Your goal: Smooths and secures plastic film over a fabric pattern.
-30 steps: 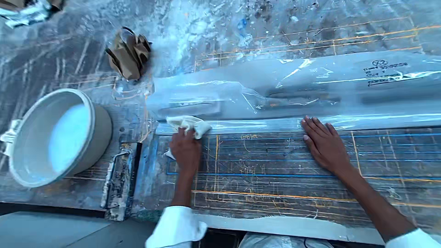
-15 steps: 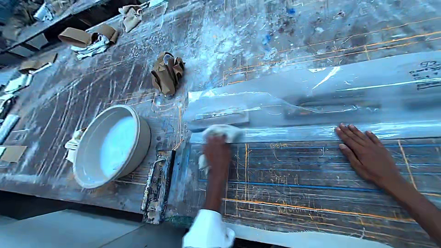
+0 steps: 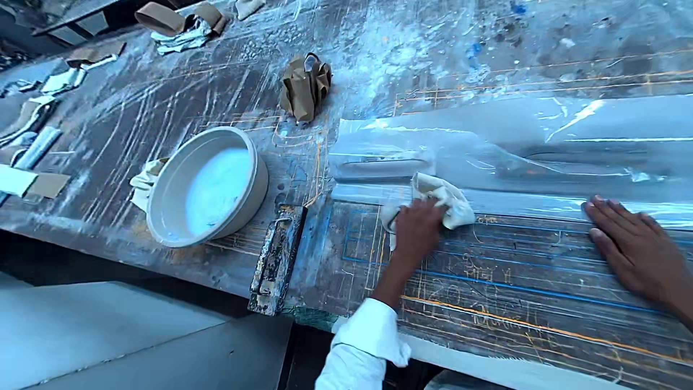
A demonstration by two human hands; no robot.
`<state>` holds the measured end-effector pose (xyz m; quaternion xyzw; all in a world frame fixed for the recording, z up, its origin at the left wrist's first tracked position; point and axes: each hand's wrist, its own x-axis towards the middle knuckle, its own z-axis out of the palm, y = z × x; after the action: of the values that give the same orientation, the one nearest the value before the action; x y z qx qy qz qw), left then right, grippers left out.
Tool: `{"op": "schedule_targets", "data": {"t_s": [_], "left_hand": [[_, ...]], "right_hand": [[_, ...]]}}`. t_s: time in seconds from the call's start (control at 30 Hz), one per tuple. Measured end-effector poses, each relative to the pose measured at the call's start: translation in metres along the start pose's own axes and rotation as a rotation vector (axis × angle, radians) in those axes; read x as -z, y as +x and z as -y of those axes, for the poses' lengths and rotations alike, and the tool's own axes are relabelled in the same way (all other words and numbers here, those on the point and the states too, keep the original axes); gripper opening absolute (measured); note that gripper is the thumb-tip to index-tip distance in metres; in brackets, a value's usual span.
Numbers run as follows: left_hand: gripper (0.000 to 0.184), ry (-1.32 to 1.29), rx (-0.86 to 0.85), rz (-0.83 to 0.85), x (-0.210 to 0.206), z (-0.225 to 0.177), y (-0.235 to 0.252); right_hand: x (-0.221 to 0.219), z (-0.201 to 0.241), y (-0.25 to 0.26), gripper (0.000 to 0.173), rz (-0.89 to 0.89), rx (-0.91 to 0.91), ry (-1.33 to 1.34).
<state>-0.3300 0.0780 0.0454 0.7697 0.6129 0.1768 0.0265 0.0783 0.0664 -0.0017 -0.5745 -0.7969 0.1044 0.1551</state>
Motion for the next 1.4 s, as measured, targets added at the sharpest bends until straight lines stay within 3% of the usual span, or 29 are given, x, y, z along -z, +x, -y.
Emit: {"op": "schedule_targets", "data": {"t_s": [0.07,0.13,0.2,0.3,0.4,0.53,0.63,0.7,0.8,0.87,0.97,1.0,1.03,1.1,1.17,1.2,1.3,1.37,1.4], "left_hand": [[0.036,0.085,0.146,0.015,0.018,0.059,-0.006],[0.037,0.133,0.438,0.092,0.054,0.115,-0.008],[0.034,0.118,0.571,0.128,0.077,0.127,0.001],[0.03,0.07,0.368,0.039,0.073,0.084,0.016],[0.04,0.073,0.191,-0.112,0.048,0.09,0.03],[0.04,0.023,0.292,-0.005,0.04,0.118,0.008],[0.031,0.037,0.52,0.216,0.075,0.11,-0.001],[0.033,0.075,0.582,0.171,0.094,0.106,0.014],[0.03,0.06,0.305,-0.045,0.074,0.121,0.005],[0.034,0.059,0.225,0.024,0.057,0.149,-0.01],[0.03,0.139,0.576,0.094,0.084,0.171,-0.011],[0.029,0.151,0.621,0.08,0.093,0.164,-0.011],[0.03,0.148,0.562,0.023,0.098,0.149,-0.009],[0.031,0.109,0.249,-0.077,0.086,0.12,-0.003],[0.033,0.052,0.081,-0.032,0.053,0.126,-0.003],[0.036,0.042,0.148,0.017,0.047,0.139,-0.004],[0.034,0.092,0.518,0.104,0.08,0.164,0.003],[0.033,0.124,0.675,0.032,0.098,0.164,-0.011],[0.035,0.104,0.645,-0.06,0.1,0.155,-0.011]], "right_hand": [[-0.001,-0.005,0.0,0.068,0.006,0.003,-0.006],[-0.001,-0.006,0.0,0.069,0.011,-0.002,-0.009],[-0.002,-0.004,-0.002,0.068,-0.002,-0.011,-0.007],[-0.004,-0.006,0.0,0.068,-0.026,-0.008,-0.003],[-0.008,-0.012,-0.001,0.068,-0.03,0.003,-0.008],[-0.007,-0.015,0.001,0.067,-0.029,0.006,-0.019],[-0.006,-0.012,-0.003,0.067,-0.016,0.008,-0.02],[-0.005,-0.01,0.001,0.069,-0.032,-0.001,-0.026],[-0.004,-0.01,-0.001,0.067,-0.025,0.006,-0.028],[-0.004,-0.009,-0.003,0.066,-0.021,0.007,-0.029],[-0.003,-0.007,-0.001,0.065,-0.032,0.004,-0.028],[-0.004,-0.006,-0.003,0.065,-0.034,0.007,-0.023],[-0.004,-0.005,-0.001,0.066,-0.038,0.008,-0.019],[-0.004,-0.003,0.002,0.066,-0.043,0.003,-0.02],[-0.002,-0.002,-0.002,0.067,-0.025,0.0,-0.023],[-0.002,-0.003,-0.002,0.067,-0.015,0.006,-0.021],[-0.005,-0.007,0.001,0.068,-0.036,0.017,-0.021],[-0.007,-0.009,0.0,0.069,-0.035,0.015,-0.017],[-0.009,-0.009,0.004,0.07,-0.054,0.014,-0.018]]}}
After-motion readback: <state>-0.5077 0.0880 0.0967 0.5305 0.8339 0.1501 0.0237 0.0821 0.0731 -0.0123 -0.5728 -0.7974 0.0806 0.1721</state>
